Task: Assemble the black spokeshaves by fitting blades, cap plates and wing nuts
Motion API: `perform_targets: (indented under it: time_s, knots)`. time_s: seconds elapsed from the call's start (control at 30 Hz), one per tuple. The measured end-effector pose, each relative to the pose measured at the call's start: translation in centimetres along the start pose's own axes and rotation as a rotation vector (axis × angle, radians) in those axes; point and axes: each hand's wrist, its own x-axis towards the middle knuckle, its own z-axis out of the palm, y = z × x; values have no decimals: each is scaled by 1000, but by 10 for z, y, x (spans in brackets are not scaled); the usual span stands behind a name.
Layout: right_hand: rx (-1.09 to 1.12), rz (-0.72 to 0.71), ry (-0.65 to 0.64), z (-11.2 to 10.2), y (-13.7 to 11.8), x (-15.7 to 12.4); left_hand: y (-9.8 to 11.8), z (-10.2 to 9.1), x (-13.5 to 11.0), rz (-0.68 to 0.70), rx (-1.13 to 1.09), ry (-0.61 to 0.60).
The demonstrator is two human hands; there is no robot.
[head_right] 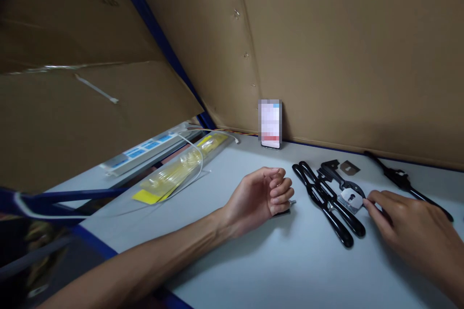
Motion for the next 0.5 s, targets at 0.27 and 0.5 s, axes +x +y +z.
perform_targets:
  time_s: [0.27, 0.5]
  knots:
    - [-59, -127, -91, -14, -6, 1, 24, -8, 10, 398, 797, 236]
    - [-23, -164, -110, -15, -9, 1, 45, -32, 19, 556, 1331, 369]
